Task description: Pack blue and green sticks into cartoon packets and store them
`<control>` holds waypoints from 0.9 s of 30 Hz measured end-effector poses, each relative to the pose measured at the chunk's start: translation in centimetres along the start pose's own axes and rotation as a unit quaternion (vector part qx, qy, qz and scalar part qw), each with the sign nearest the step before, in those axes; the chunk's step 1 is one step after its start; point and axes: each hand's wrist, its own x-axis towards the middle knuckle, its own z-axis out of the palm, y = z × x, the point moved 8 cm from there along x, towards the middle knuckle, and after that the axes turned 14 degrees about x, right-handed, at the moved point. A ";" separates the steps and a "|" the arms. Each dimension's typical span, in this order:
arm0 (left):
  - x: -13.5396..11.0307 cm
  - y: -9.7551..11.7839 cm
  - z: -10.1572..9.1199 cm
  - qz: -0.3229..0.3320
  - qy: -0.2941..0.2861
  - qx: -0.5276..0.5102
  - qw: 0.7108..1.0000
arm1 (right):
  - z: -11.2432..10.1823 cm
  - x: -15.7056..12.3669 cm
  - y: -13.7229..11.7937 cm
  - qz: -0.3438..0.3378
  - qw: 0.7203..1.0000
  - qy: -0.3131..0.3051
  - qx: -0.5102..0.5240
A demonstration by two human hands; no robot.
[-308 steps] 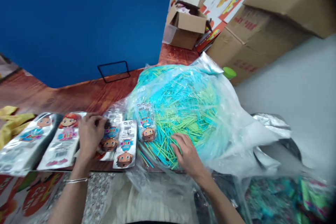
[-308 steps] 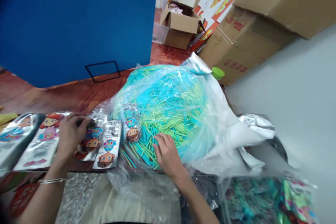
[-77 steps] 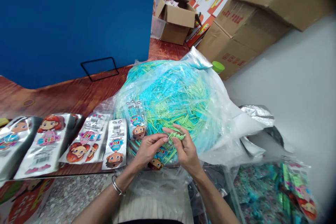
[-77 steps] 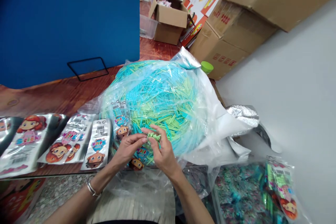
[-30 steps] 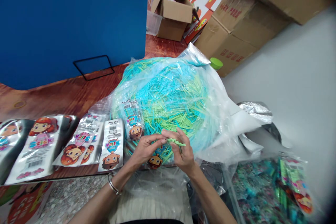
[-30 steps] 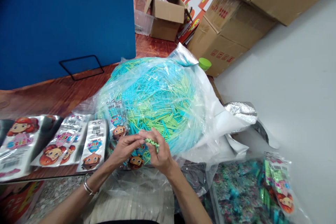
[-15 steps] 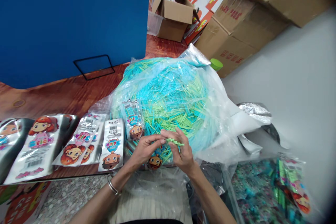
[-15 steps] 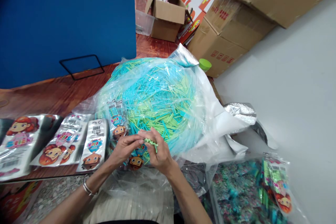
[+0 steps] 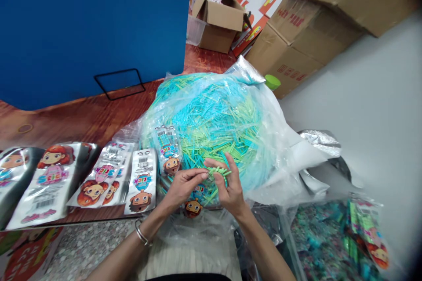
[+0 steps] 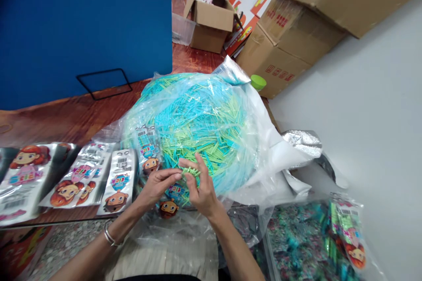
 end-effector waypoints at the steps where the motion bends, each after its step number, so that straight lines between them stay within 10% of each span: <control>1: 0.0 0.0 0.0 0.001 -0.001 -0.003 1.000 | 0.0 0.0 -0.2 -0.006 1.000 -0.007 -0.014; 8: 0.2 -0.1 -0.3 -0.028 -0.002 -0.020 0.999 | -1.6 0.6 -1.5 0.045 0.998 -0.006 -0.053; 13: 0.4 0.0 -0.4 -0.040 0.002 -0.048 0.998 | 0.1 0.7 -2.8 -0.043 0.982 -0.101 -0.155; 27: 0.4 -0.2 0.7 -0.084 -0.017 -0.116 0.990 | -2.0 2.1 -1.9 0.020 0.995 -0.063 -0.072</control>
